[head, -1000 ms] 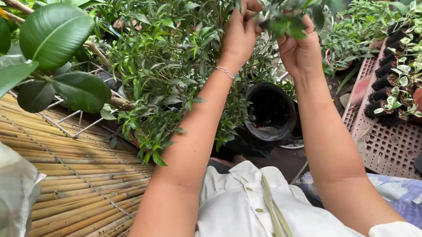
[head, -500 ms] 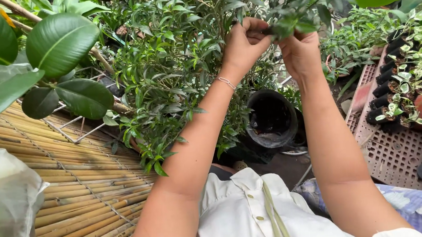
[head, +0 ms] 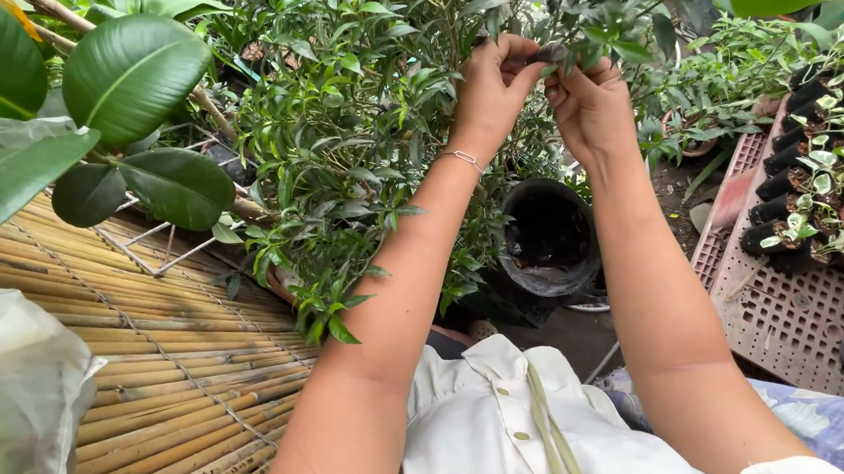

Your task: The person trims a leafy green plant by hand, picking off small leaves and twigs from the branches. The person holds the plant steady with one hand while using the other to remove foliage, working through the dense leaves.

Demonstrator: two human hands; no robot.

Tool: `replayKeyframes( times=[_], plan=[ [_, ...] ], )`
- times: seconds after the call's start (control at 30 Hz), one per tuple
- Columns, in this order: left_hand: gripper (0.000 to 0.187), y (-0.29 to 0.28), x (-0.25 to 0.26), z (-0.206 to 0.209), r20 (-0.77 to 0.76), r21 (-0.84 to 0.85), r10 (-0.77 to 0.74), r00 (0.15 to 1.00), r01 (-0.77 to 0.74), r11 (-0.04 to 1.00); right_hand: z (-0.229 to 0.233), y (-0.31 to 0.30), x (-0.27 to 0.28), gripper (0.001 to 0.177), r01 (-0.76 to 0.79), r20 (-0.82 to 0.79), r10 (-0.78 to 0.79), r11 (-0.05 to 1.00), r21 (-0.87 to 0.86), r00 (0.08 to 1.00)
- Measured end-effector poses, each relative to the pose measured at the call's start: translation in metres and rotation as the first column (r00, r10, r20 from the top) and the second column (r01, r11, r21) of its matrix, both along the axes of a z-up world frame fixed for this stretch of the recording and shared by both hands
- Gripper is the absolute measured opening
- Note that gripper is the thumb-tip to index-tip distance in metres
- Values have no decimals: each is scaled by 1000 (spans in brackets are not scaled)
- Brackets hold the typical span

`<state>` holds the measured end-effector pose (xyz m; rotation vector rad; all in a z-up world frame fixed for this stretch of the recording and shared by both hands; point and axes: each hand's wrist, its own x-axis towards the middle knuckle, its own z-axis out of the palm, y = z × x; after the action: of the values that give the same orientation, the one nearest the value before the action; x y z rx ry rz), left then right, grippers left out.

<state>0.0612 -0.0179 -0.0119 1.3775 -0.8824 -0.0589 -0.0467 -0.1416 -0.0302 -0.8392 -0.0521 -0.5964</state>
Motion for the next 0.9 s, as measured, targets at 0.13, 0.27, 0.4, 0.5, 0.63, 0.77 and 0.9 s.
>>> replayKeyframes(
  times=[0.13,0.27,0.4,0.5,0.63,0.77,0.9],
  plan=[
    [17,-4,-1,-10,14,-47,11,1000,-10,999,2,0,-1,9,13,-3,-13,1000,-27,1000],
    [13,3,-5,-8,46,-82,23,999,-19,996,2,4,-1,10,49,-7,-50,997,-57,999],
    [16,12,-14,11,63,-46,27,998,-24,999,-2,1,1,8,82,-10,-83,995,-48,997],
    [17,13,-17,10,33,-37,25,999,-24,999,-4,-3,2,7,108,14,-107,992,-68,994],
    [15,8,-11,5,64,35,80,995,-83,996,5,-4,-3,8,161,3,-162,982,-103,987],
    [25,13,-16,10,39,-33,40,998,-38,999,11,-4,-9,13,186,28,-184,975,-122,983],
    [19,8,-14,2,151,-44,95,984,-89,995,6,-11,-12,13,172,73,-160,964,-202,984]
  ],
)
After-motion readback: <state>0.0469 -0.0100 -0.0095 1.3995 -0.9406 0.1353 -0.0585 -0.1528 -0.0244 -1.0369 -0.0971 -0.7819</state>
